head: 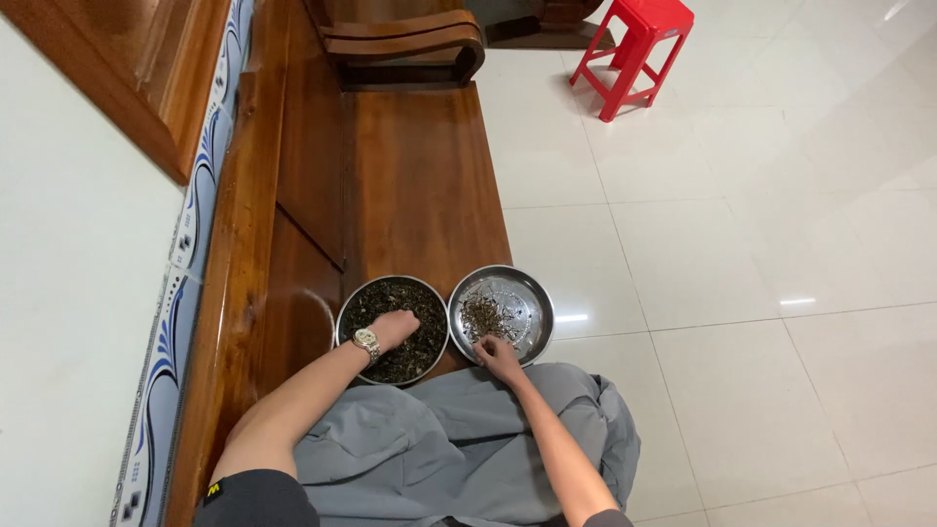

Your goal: Sorting dried tea leaves by hand to remove stems and debris into a separate tray.

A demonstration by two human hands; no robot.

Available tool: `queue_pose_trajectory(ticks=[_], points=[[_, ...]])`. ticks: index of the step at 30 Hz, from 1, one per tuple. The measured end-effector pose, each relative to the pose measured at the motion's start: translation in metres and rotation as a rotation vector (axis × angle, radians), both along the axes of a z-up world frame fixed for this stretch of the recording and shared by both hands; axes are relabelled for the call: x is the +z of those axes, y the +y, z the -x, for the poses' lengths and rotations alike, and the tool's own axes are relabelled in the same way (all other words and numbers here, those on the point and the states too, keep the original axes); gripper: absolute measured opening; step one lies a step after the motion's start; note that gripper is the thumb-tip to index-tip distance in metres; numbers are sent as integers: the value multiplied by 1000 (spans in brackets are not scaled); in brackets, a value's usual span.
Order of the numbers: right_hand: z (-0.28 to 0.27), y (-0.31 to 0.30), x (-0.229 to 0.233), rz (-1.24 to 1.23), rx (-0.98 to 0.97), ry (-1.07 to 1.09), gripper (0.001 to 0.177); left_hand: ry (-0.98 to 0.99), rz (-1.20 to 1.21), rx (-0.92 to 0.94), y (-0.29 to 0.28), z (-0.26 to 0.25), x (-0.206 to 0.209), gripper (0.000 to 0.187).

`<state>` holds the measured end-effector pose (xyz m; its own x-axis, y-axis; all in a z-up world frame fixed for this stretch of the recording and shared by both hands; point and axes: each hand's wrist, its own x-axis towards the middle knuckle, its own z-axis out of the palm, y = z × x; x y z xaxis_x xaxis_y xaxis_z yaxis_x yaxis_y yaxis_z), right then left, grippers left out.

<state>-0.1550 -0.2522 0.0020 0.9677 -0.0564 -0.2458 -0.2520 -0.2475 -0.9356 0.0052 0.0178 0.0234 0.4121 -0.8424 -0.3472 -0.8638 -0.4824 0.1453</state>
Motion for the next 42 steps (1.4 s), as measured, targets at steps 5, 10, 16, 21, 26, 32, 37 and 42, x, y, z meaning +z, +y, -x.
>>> queue_pose_trajectory(ticks=[5,10,16,21,26,32,37,42], points=[[-15,27,30,60,90,-46,24,18,105,44,-9,15,20,14],[-34,51,19,-12,149,50,27,-13,188,19,-8,26,13,18],[-47,71,-3,-436,90,232,35,81,294,98,-27,30,22,10],[-51,82,-41,-439,106,228,34,34,240,129,-34,30,-15,19],[-46,85,-24,-522,47,225,33,72,295,128,-35,34,-10,20],[-45,84,-32,-587,23,240,28,159,297,180,-33,37,6,24],[-44,84,-33,-640,30,265,22,81,250,149,-34,37,0,40],[-41,81,-14,-678,60,298,14,62,234,59,-33,47,6,59]])
